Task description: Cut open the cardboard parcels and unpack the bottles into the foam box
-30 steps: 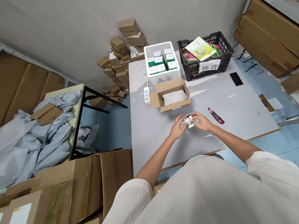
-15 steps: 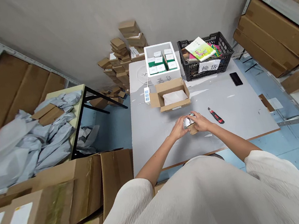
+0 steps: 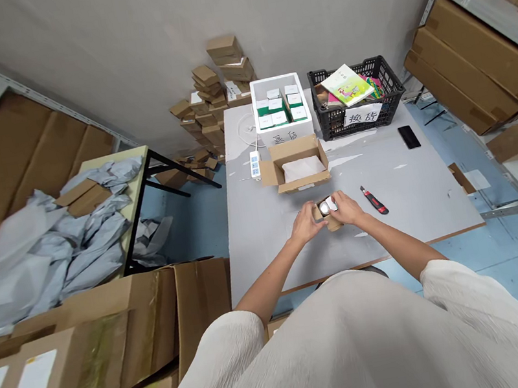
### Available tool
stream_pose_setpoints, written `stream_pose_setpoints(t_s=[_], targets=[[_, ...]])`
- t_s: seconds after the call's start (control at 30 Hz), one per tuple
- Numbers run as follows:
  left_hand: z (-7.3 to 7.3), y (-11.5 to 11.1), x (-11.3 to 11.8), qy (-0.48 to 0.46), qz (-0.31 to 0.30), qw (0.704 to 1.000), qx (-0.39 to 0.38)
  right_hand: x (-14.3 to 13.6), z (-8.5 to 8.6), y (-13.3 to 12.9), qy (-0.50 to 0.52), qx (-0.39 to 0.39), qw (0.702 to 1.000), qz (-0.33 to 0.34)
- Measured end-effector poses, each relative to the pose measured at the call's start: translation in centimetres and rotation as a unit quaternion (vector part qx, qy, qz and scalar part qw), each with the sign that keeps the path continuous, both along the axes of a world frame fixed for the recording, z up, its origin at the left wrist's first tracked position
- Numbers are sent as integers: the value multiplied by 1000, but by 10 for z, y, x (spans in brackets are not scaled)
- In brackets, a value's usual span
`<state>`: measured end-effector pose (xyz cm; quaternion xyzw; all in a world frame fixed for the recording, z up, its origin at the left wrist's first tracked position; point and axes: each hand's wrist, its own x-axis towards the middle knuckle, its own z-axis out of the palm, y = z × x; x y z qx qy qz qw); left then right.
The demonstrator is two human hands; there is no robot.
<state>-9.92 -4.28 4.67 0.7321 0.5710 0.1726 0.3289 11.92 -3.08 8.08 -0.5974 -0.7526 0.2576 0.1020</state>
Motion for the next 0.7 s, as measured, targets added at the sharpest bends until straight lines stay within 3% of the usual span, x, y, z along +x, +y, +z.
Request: stream_pose_setpoints(t_s=[0.27,0.47,0.57,0.7], targets=[[-2,4,2,-6,-31,999,-6,14,-1,9,108,-16,994,-6],[-4,4,4,-19,-20,999,-19,15,-6,16,3,50,999,10],[-6,5,3,-18,-21,999,-35,9,-1,18,-9,30,998,55],[-10,9,1,-17,-17,998,-59,-1,8,20,-48,3,997,58]])
